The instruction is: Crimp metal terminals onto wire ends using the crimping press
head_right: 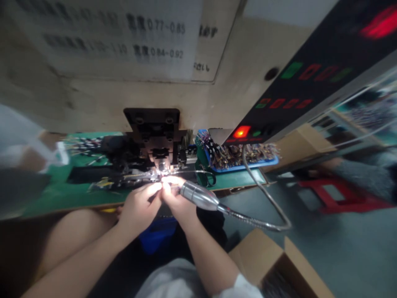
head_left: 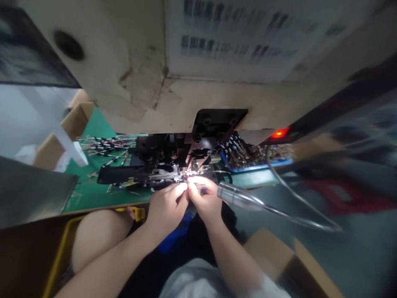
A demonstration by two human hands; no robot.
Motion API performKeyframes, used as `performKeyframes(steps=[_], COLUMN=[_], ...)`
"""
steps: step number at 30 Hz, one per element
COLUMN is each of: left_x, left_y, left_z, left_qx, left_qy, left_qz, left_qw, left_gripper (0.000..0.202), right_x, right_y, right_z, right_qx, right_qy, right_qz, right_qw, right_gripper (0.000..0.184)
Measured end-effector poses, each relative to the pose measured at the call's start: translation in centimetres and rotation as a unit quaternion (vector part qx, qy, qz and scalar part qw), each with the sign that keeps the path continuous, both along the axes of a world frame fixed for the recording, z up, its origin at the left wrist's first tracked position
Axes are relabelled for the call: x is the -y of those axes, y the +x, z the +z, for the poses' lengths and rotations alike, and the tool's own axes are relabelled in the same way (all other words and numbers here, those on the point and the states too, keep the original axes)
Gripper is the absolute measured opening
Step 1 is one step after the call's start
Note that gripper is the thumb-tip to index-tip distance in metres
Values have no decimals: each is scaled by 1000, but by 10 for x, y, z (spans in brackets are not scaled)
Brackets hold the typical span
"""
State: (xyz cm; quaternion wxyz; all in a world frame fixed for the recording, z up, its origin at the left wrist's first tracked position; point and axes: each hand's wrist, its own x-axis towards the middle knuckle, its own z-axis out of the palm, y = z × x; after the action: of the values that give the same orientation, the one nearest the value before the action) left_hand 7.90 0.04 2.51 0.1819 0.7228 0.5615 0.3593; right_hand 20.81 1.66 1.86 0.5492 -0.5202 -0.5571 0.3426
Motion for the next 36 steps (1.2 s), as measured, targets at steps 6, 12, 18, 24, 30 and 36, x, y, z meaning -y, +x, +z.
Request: performKeyframes(steps=[6, 12, 18, 24, 30, 36], left_x=[2, 1, 1, 1, -2, -2], left_y=[1, 0, -1, 0, 1, 2], left_z=[1, 0, 2, 2, 3, 3], left_qx=[-29, -37, -46, -42, -46, -44], left_qy=[47, 46, 82, 89, 82, 78], left_qz=[5, 1, 1, 9, 8, 12], left_qw=[998, 998, 996, 995, 996, 996], left_gripper=[19, 18, 18, 18, 21, 21], right_x=[0, -1, 0, -1, -4, -4], right_y=[0, 2, 0, 0, 0, -1], right_z=[6, 3, 3, 0, -1, -2], right_qx=[11, 29, -27, -48, -50, -44], right_qy=[14, 15, 12, -4, -14, -11], right_qz=[4, -5, 16, 16, 18, 15], right_qw=[1000, 999, 999, 999, 999, 999], right_gripper=[13, 13, 16, 18, 17, 16])
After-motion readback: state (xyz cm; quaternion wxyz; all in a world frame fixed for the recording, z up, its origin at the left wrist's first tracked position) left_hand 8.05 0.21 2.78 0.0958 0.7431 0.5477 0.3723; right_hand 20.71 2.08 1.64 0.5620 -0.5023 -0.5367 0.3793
